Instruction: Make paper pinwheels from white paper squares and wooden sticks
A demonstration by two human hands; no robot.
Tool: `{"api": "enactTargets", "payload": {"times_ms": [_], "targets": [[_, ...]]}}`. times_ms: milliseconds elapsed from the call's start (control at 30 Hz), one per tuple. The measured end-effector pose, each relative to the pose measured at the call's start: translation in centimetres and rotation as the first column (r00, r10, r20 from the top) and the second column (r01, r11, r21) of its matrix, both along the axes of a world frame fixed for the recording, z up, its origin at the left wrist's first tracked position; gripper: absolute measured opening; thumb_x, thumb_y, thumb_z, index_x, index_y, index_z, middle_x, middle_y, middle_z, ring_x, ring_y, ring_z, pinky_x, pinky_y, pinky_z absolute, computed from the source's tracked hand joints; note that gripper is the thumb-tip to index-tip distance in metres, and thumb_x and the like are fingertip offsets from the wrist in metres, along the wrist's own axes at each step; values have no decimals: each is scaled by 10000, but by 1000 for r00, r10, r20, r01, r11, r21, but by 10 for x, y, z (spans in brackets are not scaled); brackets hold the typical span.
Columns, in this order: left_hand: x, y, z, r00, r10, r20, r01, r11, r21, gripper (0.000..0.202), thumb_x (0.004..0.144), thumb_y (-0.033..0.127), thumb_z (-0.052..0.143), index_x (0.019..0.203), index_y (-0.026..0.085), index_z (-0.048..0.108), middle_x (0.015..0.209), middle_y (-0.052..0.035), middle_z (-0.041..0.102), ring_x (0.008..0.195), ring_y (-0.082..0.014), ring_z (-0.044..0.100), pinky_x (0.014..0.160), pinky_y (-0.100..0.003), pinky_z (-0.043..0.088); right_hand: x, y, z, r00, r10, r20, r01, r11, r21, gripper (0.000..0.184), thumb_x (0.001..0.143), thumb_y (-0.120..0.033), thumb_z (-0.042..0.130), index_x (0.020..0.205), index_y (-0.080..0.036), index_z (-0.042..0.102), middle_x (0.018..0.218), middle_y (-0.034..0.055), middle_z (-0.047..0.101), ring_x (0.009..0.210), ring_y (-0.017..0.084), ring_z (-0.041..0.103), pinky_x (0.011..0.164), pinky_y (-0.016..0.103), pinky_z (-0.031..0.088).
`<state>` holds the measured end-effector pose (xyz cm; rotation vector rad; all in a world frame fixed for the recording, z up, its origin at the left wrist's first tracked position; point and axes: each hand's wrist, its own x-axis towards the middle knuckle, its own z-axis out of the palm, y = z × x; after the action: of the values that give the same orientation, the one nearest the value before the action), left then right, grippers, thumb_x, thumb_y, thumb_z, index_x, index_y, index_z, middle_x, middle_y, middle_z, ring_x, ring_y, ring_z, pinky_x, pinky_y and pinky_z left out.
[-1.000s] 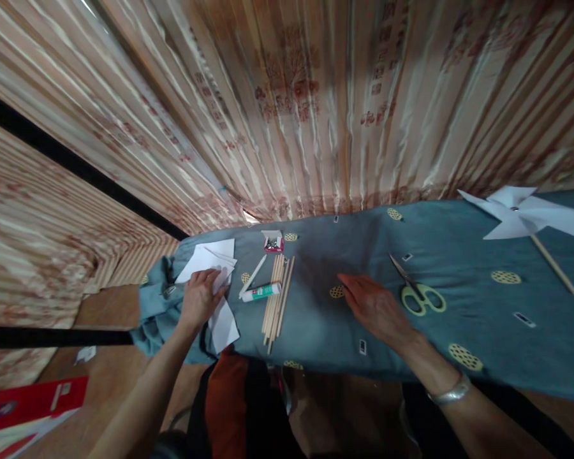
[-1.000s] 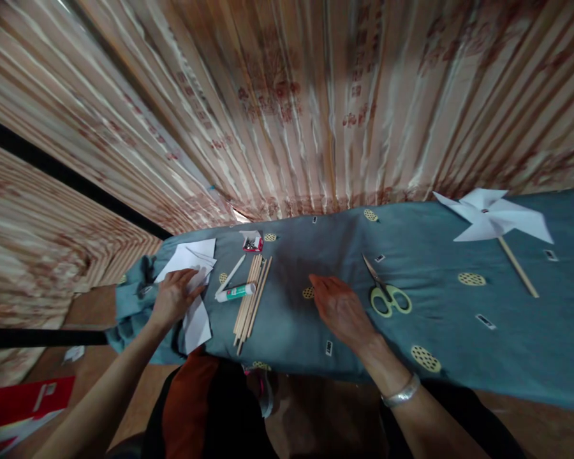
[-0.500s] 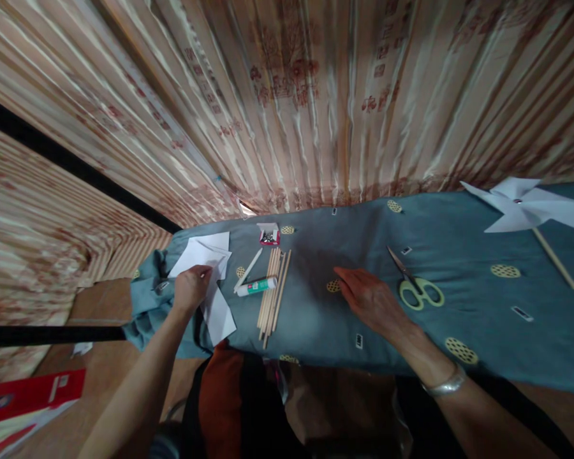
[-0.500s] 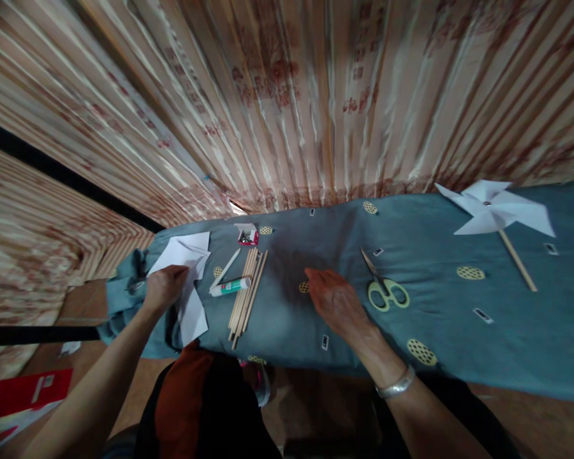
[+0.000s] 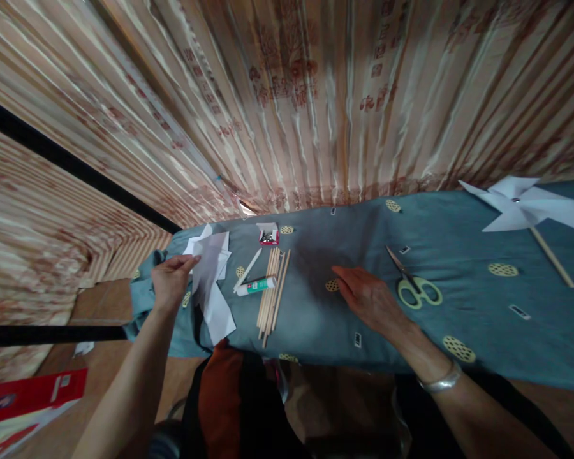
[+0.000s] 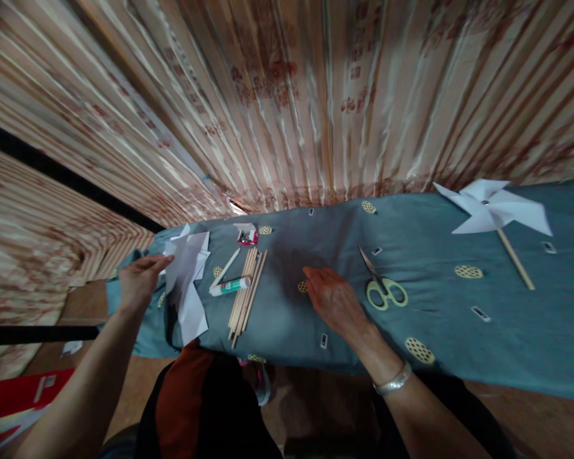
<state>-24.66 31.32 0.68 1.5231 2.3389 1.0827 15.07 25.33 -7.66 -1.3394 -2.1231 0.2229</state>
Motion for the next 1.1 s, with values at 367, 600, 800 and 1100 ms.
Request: {"api": "enactTargets", "payload": {"times_ms": [367,600,800,1100], "targets": [[194,-73,-10,591,-807,5,794,582,175,129,904,221,601,893,189,725,959,-76,768,904,-189,734,831,-320,600,34,6,19,889,-293,-351,305,952,-25,388,941,-259,460,1309,-177,550,1167,134,715,964,241,717,900,424,561],[233,-87,-68,340,-912,-231,932,359,-49,159,938,160,546,988,165,697,1040,-92,750,970,-213,715,842,-354,606,88,-6,-5,962,-272,5,271,960,-75,443,872,-310,544,1277,-138,599,1272,194,646,1201,345,593,1013,530,485],[248,-91,-74,222,-929,-296,969,244,-41,171,938,141,540,1040,130,677,1046,-101,746,993,-216,711,848,-340,611,126,-9,-13,927,-308,214,336,936,-107,390,870,-187,485,1206,-81,651,1322,237,600,1204,370,580,1014,554,475],[252,-87,-74,273,-958,-81,962,273,21,259,998,257,440,1094,195,673,1098,-76,752,978,-170,733,877,-283,593,105,-25,25,963,-127,-240,45,947,-319,278,910,-282,581,1160,-213,682,1218,91,705,1132,229,658,1004,410,518]]}}
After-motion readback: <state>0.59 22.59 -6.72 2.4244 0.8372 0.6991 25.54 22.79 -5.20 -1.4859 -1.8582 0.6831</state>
